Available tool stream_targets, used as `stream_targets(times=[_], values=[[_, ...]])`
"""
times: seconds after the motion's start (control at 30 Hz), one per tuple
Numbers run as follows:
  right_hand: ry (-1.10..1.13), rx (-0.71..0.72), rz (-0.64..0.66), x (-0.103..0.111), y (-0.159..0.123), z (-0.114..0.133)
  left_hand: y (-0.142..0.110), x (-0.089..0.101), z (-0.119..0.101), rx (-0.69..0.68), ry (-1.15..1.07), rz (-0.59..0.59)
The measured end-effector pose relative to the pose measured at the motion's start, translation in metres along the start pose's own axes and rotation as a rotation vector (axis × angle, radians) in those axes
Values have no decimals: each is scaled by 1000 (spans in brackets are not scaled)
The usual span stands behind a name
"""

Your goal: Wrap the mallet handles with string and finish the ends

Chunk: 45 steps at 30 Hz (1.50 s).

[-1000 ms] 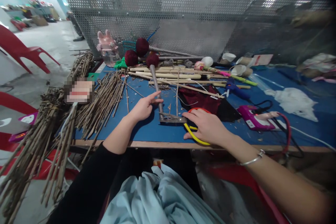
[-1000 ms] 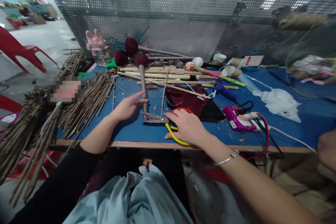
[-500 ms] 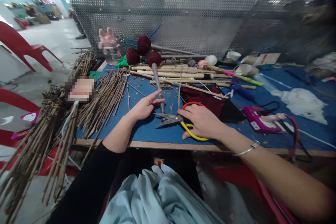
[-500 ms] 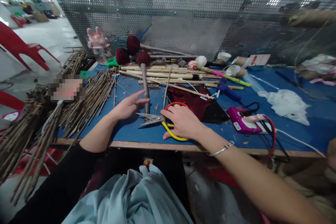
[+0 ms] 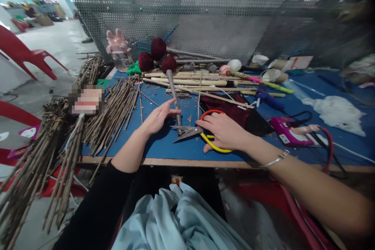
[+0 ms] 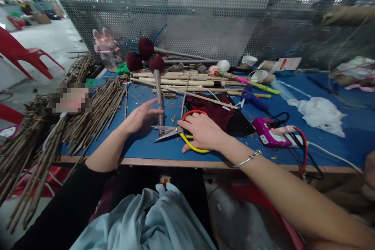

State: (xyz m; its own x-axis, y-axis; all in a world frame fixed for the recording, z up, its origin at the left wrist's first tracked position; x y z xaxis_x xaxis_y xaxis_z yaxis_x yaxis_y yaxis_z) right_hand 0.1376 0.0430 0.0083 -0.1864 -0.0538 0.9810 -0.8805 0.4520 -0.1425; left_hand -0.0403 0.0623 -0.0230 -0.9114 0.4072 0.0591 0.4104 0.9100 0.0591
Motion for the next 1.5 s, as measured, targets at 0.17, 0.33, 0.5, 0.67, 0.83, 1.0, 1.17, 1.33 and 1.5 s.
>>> stream_targets(times=[0.17,0.33,0.5,0.67,0.83,1.0,1.17,1.33,1.5], values=[[1,26,-4,-1,7,3,-1,0,-2,19,4,-7],[1,31,-11,-2,11,4,-2,0,-3,13,11,-9],[-17,22,-16,1,9,6,-1,1,1,15,24,-15],[-10,19,-25,3,8,7,0,0,2,3,20,-30],[-17,18,-16,4,8,8,0,-1,1,-8,7,-24],[0,8,20,3,8,8,0,-1,2,11,16,-28],[2,-11,17,2,6,6,0,-1,2,2,16,-23],[-6,-3,9,6,4,9,0,0,2,5,15,-12],[-6,-37,27,5,2,12,0,0,1,5,13,-34]])
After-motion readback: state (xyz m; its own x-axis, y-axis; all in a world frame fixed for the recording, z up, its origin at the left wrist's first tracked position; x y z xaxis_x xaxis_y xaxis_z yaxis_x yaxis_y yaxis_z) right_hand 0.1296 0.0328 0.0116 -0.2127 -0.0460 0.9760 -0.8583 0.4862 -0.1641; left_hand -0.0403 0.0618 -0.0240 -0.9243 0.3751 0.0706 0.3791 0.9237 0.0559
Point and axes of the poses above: each hand's wrist, its own y-axis towards the middle knuckle, its own x-axis out of the back of the hand, z = x × y, the point moved 8 cm from there along y, towards the middle knuckle, and after that the axes turned 13 degrees about z, right-handed, at the moved point
